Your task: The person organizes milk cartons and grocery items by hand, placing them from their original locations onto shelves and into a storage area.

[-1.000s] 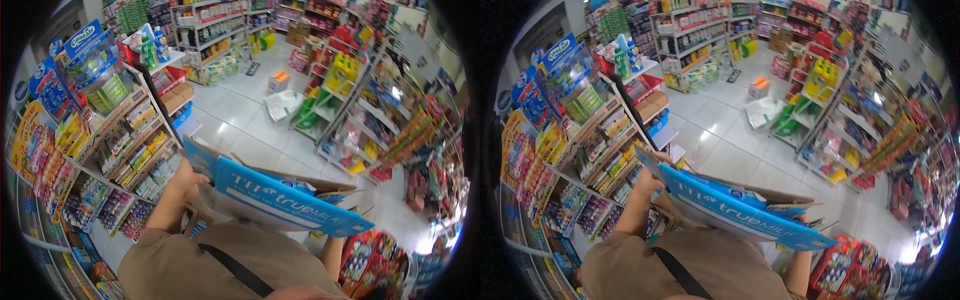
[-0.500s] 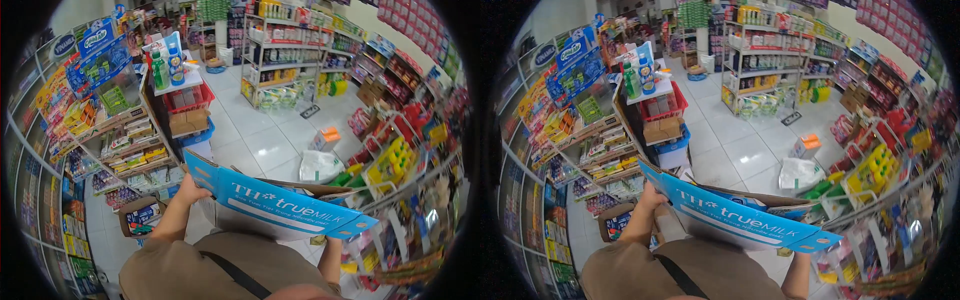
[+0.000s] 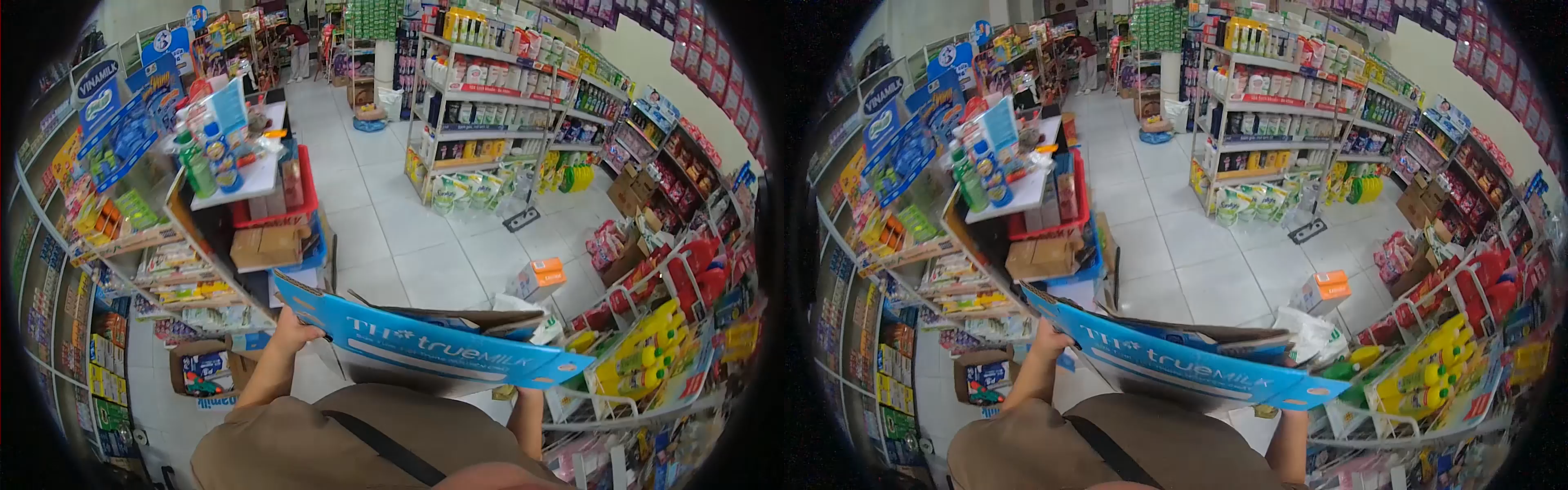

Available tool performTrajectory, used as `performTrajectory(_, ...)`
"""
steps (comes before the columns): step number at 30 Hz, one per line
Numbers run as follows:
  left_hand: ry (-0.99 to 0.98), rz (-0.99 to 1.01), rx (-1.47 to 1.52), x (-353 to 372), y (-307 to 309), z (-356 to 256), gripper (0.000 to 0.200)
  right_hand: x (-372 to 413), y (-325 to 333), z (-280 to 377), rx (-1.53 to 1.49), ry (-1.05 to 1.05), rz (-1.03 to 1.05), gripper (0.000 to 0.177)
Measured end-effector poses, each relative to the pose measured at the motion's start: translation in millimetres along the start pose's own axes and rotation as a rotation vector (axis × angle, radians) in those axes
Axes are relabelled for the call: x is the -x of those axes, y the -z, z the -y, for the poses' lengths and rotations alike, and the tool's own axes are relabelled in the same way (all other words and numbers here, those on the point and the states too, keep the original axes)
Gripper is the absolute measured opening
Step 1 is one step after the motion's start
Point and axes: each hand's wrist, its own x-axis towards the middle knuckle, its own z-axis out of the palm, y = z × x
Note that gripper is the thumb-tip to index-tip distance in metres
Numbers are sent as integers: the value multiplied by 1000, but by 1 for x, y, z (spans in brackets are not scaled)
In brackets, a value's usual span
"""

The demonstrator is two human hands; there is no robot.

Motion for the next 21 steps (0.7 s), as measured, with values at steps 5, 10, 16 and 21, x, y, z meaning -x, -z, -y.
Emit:
performTrajectory(5,-21,71,50,-134,-7,35,67,-105,8,20,22,43,-55,37)
performTrajectory(10,13,117,31,-239,-49,29,69,-181,13,12,2,27,-101,37)
performTrajectory(16,206,121,-90,-310,-52,73,64,-262,10,-31,-41,-48,-78,38)
performTrajectory(21,125,40,-39,-371,-53,111,59,-399,6,-36,-44,-4,12,38)
